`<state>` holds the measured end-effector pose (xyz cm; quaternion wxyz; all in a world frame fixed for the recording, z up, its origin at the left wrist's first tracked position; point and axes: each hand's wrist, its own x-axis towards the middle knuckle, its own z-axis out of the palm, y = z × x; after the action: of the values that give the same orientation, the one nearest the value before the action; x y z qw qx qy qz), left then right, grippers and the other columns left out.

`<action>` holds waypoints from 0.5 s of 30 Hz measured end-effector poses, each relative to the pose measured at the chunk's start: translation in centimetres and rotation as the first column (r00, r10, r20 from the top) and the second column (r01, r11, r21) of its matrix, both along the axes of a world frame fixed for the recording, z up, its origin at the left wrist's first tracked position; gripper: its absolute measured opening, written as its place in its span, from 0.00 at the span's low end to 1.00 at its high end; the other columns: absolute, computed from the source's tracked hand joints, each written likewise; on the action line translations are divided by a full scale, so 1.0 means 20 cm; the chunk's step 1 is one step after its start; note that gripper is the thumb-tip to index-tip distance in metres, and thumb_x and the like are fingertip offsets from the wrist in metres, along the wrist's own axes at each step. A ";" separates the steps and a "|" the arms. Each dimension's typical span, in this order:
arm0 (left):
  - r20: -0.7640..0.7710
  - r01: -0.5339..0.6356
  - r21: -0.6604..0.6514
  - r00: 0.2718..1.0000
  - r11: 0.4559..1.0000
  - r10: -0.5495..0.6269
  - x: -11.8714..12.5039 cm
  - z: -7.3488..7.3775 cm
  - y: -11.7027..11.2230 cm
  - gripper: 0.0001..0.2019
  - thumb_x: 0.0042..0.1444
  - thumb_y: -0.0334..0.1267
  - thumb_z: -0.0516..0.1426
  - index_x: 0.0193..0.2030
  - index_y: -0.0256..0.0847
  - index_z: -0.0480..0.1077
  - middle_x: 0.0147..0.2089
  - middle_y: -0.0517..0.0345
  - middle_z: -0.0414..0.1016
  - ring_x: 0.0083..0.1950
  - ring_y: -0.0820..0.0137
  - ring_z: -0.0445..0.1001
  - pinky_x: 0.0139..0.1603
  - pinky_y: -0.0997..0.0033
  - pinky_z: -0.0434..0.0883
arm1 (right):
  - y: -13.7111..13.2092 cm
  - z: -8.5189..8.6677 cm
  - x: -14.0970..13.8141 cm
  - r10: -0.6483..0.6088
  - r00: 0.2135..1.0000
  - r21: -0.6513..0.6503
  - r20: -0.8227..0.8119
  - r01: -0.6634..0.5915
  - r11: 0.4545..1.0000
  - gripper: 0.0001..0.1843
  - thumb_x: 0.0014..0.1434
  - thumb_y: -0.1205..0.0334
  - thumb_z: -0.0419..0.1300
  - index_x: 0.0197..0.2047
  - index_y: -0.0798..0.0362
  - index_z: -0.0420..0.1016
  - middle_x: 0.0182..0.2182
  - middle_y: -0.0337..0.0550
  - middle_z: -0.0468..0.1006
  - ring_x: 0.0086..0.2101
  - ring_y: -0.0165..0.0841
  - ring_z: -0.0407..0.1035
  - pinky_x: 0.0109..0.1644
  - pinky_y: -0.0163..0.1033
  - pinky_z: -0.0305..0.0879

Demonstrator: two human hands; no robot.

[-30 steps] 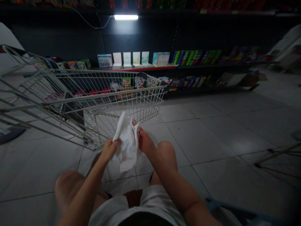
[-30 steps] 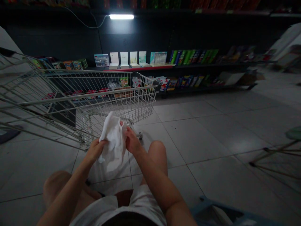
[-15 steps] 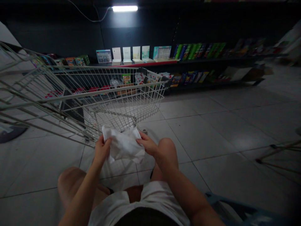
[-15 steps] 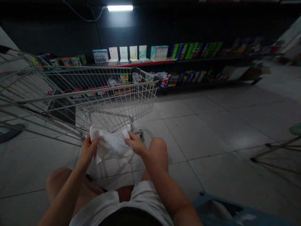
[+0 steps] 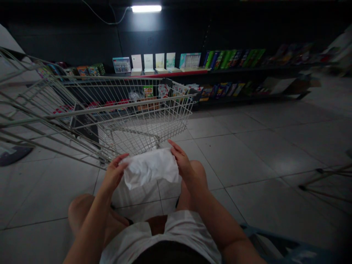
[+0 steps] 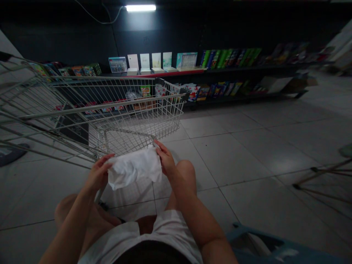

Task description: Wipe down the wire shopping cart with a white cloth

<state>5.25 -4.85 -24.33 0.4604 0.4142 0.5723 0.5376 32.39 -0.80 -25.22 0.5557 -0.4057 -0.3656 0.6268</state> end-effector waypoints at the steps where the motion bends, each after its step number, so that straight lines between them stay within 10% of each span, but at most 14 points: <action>1: -0.059 0.014 -0.009 0.998 1.000 -0.015 -0.01 0.02 0.00 0.27 0.34 0.39 0.66 0.47 0.38 0.76 0.29 0.59 0.75 0.30 0.67 0.71 0.34 0.70 0.68 | 0.01 0.01 0.00 0.037 0.999 0.009 -0.018 -0.037 0.999 0.39 0.46 0.56 0.66 0.62 0.49 0.68 0.24 0.30 0.71 0.21 0.22 0.57 0.25 0.29 0.55; 5: -0.238 -0.023 -0.023 0.971 0.999 0.016 -0.05 0.08 0.00 0.16 0.30 0.32 0.66 0.33 0.43 0.79 0.27 0.62 0.73 0.34 0.66 0.69 0.38 0.71 0.65 | 0.09 0.01 0.06 0.069 0.984 0.123 0.161 -0.090 0.988 0.35 0.40 0.64 0.65 0.56 0.50 0.73 0.29 0.32 0.75 0.29 0.25 0.66 0.34 0.31 0.62; 10: -0.111 -0.019 -0.008 0.994 1.000 0.018 -0.09 0.11 0.00 0.08 0.35 0.37 0.64 0.27 0.40 0.75 0.30 0.60 0.72 0.36 0.69 0.70 0.36 0.74 0.66 | 0.17 0.01 0.13 -0.081 0.815 0.262 0.574 -0.089 0.961 0.13 0.45 0.61 0.58 0.33 0.52 0.81 0.37 0.42 0.77 0.39 0.33 0.69 0.43 0.38 0.64; 15: 0.186 0.064 -0.060 0.981 0.996 -0.051 -0.01 0.08 -0.03 0.09 0.37 0.38 0.60 0.27 0.37 0.71 0.21 0.59 0.70 0.24 0.69 0.69 0.28 0.70 0.69 | 0.14 0.04 0.05 -0.236 0.887 0.313 0.397 0.111 0.943 0.09 0.47 0.58 0.55 0.29 0.51 0.74 0.34 0.40 0.74 0.40 0.33 0.67 0.47 0.37 0.63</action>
<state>5.04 -5.39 -22.67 0.5401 0.3637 0.5325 0.5409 33.34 2.08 -24.52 0.5681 -0.4815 -0.5260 0.4108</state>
